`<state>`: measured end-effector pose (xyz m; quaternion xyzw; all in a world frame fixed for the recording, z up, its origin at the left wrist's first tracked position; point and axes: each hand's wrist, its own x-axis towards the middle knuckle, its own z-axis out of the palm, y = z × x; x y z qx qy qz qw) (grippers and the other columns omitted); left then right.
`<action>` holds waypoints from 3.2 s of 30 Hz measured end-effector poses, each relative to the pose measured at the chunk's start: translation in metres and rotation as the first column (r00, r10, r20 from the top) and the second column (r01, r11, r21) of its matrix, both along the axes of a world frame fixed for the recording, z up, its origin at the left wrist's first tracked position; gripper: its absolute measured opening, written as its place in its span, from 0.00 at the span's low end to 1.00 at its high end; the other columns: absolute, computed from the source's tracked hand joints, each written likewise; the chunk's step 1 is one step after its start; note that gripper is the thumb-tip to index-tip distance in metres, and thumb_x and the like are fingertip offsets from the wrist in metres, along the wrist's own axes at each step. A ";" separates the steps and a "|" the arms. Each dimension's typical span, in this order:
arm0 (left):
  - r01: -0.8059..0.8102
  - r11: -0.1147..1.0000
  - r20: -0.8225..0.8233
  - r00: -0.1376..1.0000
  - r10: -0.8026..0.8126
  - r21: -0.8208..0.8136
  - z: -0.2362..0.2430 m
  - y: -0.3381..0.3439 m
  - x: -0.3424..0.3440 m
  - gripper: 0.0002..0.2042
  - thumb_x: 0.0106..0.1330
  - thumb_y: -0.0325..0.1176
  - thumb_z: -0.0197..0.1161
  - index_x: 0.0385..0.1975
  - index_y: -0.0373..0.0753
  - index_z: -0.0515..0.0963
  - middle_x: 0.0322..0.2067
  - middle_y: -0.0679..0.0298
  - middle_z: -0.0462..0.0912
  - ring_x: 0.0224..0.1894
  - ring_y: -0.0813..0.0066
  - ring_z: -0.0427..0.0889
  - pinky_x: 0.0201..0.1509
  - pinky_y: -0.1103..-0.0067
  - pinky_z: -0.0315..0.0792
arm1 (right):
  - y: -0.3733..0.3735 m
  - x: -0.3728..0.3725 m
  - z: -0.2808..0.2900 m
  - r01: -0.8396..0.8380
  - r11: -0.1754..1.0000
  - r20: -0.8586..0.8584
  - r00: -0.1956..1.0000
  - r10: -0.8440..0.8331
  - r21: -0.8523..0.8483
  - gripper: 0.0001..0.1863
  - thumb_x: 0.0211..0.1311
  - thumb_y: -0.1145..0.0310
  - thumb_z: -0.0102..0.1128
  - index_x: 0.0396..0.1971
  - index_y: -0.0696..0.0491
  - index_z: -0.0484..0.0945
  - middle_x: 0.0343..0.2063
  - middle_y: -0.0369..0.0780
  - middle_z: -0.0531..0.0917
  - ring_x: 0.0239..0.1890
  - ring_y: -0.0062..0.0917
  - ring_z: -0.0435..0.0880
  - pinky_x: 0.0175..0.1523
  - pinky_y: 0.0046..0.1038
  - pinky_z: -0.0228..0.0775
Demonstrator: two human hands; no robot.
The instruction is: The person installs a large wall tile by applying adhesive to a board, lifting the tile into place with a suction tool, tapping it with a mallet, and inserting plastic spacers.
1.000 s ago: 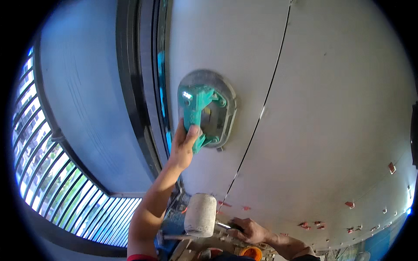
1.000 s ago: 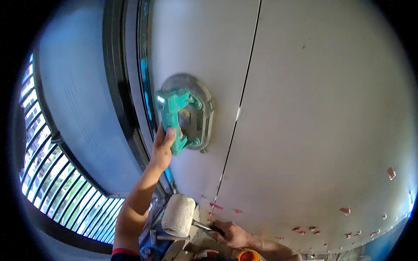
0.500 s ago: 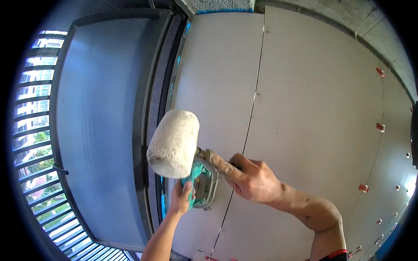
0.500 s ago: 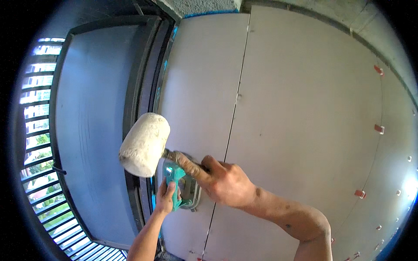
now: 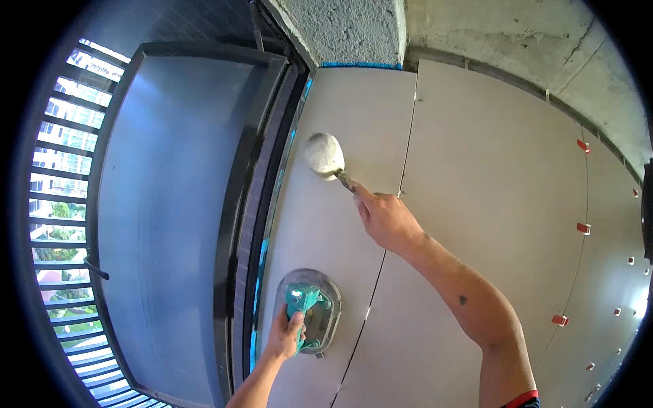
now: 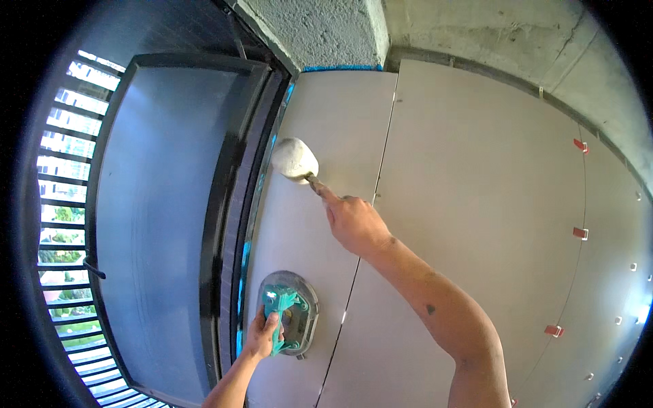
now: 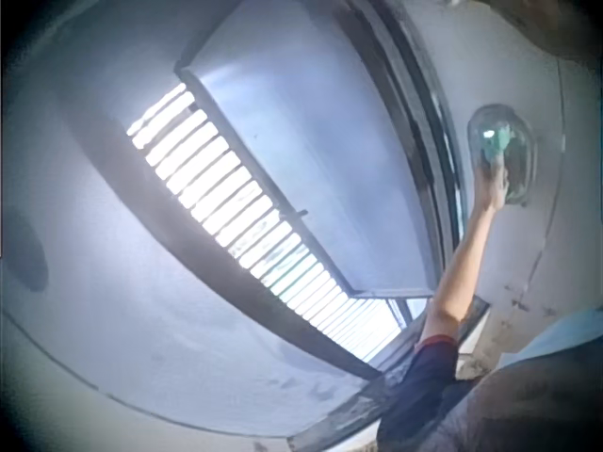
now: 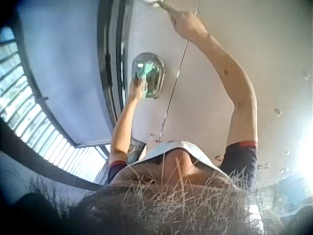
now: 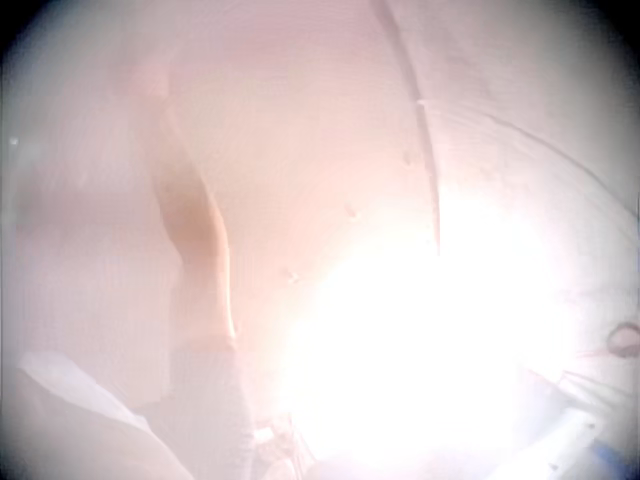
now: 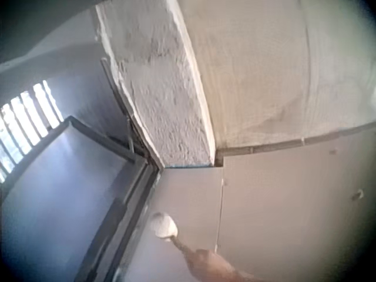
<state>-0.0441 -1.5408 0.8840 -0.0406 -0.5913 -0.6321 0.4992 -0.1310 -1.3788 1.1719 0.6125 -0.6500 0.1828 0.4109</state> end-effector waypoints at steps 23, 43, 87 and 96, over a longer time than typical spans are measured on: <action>-0.054 0.999 0.080 0.995 0.054 -0.006 -0.004 -0.007 0.005 0.32 0.64 0.60 0.57 0.53 0.35 0.65 0.28 0.66 0.73 0.25 0.80 0.72 0.28 0.79 0.71 | -0.047 0.044 0.087 -0.054 0.961 -0.034 0.998 0.046 -0.272 0.16 0.71 0.63 0.42 0.54 0.48 0.69 0.24 0.51 0.80 0.29 0.49 0.81 0.35 0.47 0.73; -0.065 0.998 0.075 0.995 0.067 -0.025 -0.004 -0.011 -0.001 0.31 0.64 0.56 0.59 0.55 0.36 0.64 0.28 0.65 0.73 0.24 0.79 0.73 0.26 0.79 0.71 | -0.009 0.016 0.101 0.088 0.941 -0.028 0.994 -0.103 -0.327 0.19 0.70 0.65 0.38 0.59 0.45 0.66 0.27 0.54 0.81 0.32 0.49 0.82 0.38 0.48 0.74; -0.074 0.996 0.052 0.996 0.072 0.045 0.010 0.000 0.003 0.26 0.67 0.54 0.56 0.53 0.38 0.66 0.27 0.67 0.71 0.26 0.82 0.71 0.29 0.82 0.68 | 0.063 -0.018 -0.072 0.207 0.972 -0.019 0.978 -0.206 0.108 0.14 0.70 0.65 0.44 0.53 0.45 0.71 0.21 0.46 0.79 0.23 0.42 0.78 0.28 0.42 0.71; -0.761 0.405 -0.236 0.575 0.784 -0.507 0.028 0.077 -0.001 0.15 0.64 0.37 0.62 0.38 0.31 0.69 0.32 0.49 0.76 0.33 0.50 0.77 0.36 0.64 0.71 | 0.131 -0.043 -0.181 0.049 0.984 0.391 0.920 0.024 -0.174 0.21 0.67 0.73 0.49 0.59 0.57 0.68 0.20 0.43 0.78 0.20 0.24 0.78 0.27 0.27 0.71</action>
